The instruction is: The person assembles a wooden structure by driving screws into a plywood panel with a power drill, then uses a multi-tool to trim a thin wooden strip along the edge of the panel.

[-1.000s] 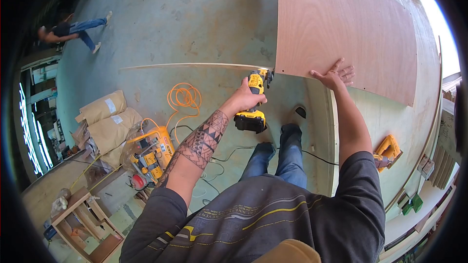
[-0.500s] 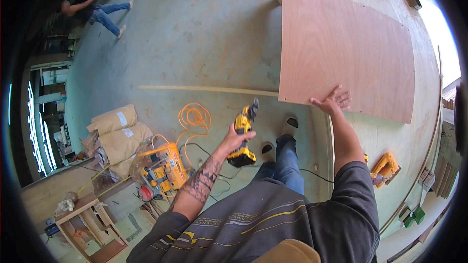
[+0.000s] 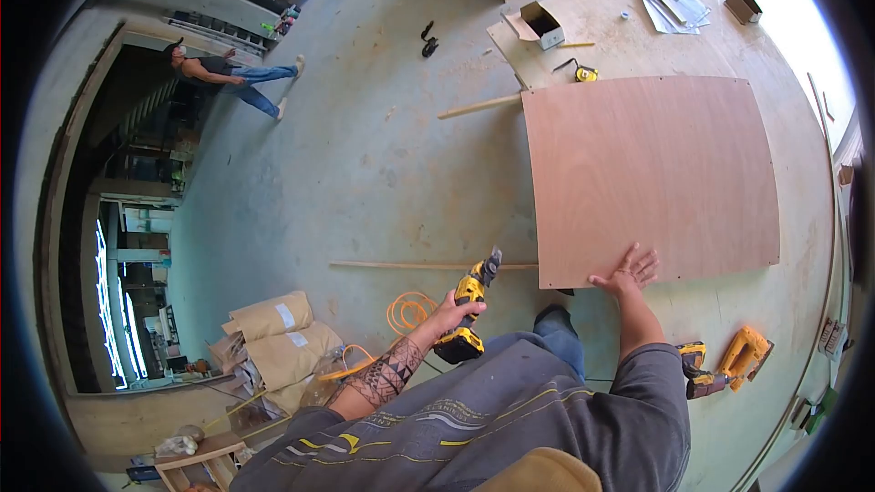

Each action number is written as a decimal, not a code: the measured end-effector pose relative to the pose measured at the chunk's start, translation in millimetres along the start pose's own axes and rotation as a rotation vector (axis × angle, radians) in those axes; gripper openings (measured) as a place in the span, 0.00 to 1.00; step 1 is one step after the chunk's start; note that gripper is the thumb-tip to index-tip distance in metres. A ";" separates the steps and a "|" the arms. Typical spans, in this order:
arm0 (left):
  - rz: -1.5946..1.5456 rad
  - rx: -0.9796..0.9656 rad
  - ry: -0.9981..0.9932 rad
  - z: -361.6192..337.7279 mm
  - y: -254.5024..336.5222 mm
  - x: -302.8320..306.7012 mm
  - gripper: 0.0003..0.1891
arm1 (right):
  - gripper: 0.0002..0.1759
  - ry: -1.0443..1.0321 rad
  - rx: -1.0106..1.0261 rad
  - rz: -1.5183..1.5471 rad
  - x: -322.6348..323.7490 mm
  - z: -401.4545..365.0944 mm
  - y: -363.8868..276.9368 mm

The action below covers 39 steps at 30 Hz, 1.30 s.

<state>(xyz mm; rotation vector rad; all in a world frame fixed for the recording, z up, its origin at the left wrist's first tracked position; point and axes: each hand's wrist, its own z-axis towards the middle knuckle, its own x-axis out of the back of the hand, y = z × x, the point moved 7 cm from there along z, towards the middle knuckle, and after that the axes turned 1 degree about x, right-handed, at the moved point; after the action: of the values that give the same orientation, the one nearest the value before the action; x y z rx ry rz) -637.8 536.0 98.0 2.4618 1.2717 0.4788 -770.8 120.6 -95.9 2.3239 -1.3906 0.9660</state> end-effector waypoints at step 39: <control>0.462 -0.025 -0.147 284.7 407.7 31.4 0.67 | 1.02 -0.094 -0.605 0.357 148.1 167.3 -253.1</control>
<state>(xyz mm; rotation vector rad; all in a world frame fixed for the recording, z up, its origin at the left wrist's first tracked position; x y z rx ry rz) -204.7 300.5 25.8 2.7098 0.6315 0.4087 -438.9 58.8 -95.3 1.7246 -1.8599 0.4195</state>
